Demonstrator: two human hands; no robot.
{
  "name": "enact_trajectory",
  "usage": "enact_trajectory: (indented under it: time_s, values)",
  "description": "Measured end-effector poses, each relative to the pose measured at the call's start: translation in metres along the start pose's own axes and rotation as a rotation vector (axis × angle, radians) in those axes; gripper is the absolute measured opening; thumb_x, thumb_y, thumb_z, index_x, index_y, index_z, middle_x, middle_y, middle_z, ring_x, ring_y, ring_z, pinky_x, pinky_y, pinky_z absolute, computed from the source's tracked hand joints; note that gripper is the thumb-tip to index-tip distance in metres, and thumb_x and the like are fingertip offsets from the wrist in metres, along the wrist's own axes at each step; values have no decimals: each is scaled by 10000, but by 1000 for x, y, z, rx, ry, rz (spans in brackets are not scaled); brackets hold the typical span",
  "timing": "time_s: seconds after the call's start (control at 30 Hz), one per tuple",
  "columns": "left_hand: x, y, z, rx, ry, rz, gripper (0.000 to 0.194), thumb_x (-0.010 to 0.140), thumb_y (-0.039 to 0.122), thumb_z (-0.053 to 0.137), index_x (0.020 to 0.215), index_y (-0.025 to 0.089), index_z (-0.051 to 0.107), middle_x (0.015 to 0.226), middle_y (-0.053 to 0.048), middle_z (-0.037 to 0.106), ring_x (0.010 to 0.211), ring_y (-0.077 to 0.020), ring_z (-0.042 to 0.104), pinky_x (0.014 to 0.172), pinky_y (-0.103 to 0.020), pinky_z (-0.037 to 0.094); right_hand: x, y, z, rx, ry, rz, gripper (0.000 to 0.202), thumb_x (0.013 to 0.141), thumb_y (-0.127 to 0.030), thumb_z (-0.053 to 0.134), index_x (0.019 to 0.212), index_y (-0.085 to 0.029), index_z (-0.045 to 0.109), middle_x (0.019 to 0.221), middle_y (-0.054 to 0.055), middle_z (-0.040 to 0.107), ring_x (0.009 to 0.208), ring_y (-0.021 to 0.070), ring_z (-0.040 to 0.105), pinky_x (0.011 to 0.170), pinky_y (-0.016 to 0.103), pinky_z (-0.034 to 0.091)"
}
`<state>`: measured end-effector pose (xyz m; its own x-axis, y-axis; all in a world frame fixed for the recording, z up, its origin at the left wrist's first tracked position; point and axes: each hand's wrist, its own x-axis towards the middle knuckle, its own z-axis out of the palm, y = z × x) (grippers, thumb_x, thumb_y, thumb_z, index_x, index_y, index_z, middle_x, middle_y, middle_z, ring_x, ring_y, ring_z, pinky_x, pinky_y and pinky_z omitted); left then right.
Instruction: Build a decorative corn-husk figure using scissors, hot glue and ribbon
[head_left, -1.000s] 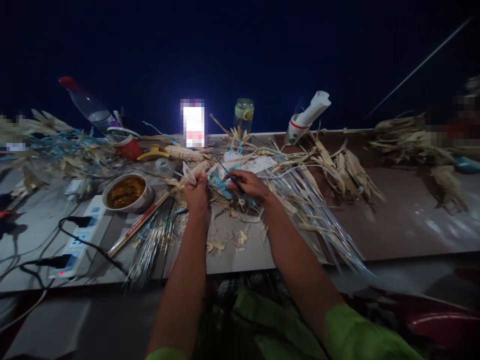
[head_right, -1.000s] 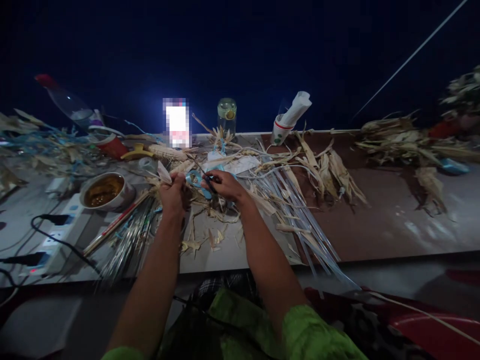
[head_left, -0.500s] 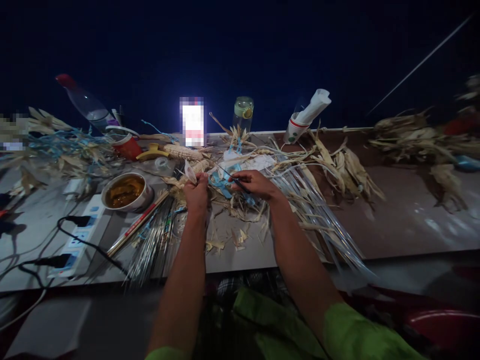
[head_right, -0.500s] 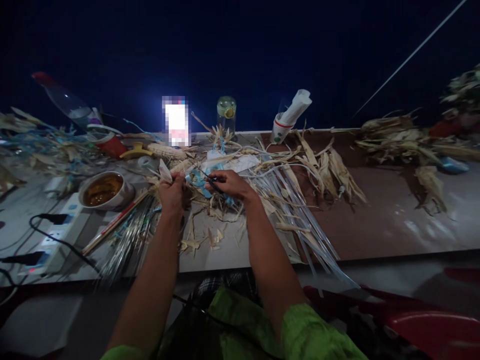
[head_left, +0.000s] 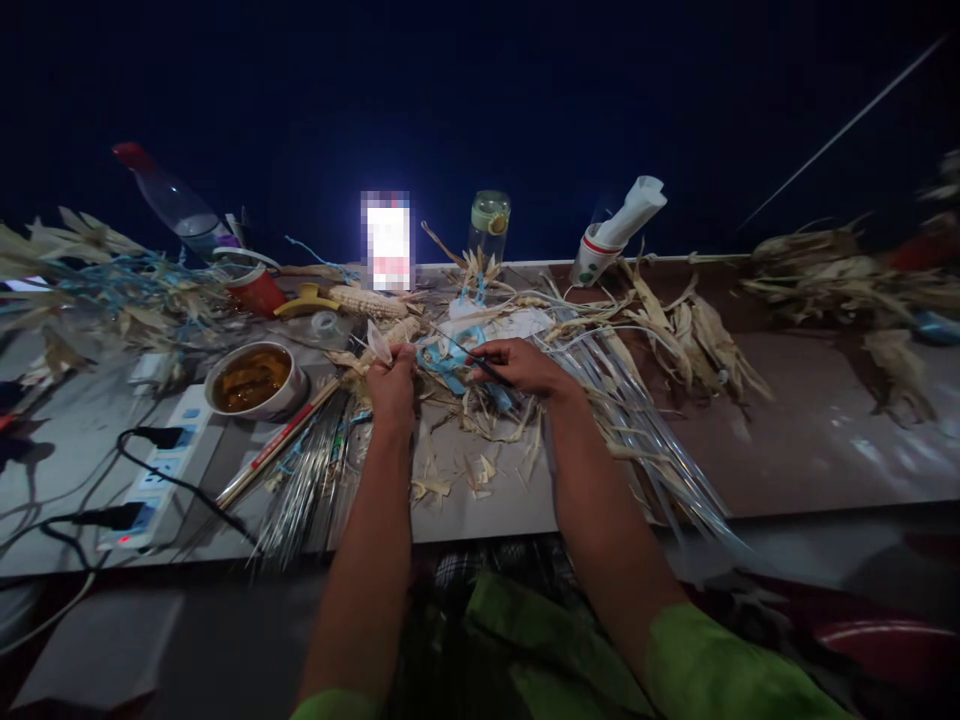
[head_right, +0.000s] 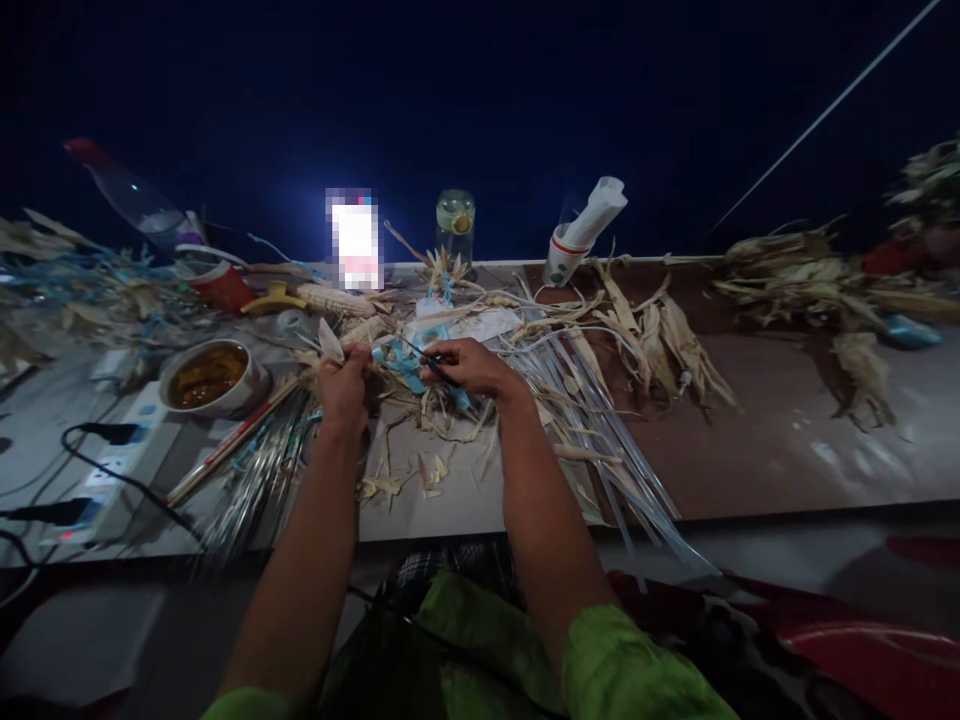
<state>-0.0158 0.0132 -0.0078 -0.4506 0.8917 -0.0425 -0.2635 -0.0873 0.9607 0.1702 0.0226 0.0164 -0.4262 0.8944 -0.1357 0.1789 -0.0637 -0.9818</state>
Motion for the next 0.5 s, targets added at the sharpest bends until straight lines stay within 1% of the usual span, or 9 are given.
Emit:
enact_trajectory:
  time_s: [0.07,0.2,0.27,0.4,0.5]
  values:
    - [0,1,0,-40,-4,-22,228,590,299,664,625,143,502,474,65,401,417,-34,321,406,-174,226,0,-1,-1,-8,-16,15,441,535,-338,728,924,-141,664,833,15,659,742,120,574,746,264,429]
    - [2,1,-1,-119,15,-82,279,576,326,685,649,155,477,457,86,375,376,-23,285,390,-171,228,-3,-4,-4,-80,-60,11,420,545,-334,720,904,-125,661,722,-13,620,644,93,531,657,235,408]
    - [2,1,-1,-135,25,-90,296,572,337,691,662,156,476,456,90,373,368,-20,280,387,-171,230,-5,-6,-5,-93,-40,12,423,544,-337,718,902,-119,657,700,-18,602,622,85,513,626,224,393]
    - [0,2,-1,-99,35,-59,291,575,339,690,692,149,503,470,84,387,385,-29,314,391,-172,234,-8,-12,-4,-60,47,30,415,570,-354,697,909,-120,643,716,-6,597,639,94,520,611,225,394]
    - [-2,3,-1,-12,0,-22,254,611,353,660,698,155,527,468,80,367,393,-42,308,398,-186,244,-9,-16,-3,-50,39,18,379,580,-353,689,881,-128,643,759,3,610,678,103,539,646,237,411]
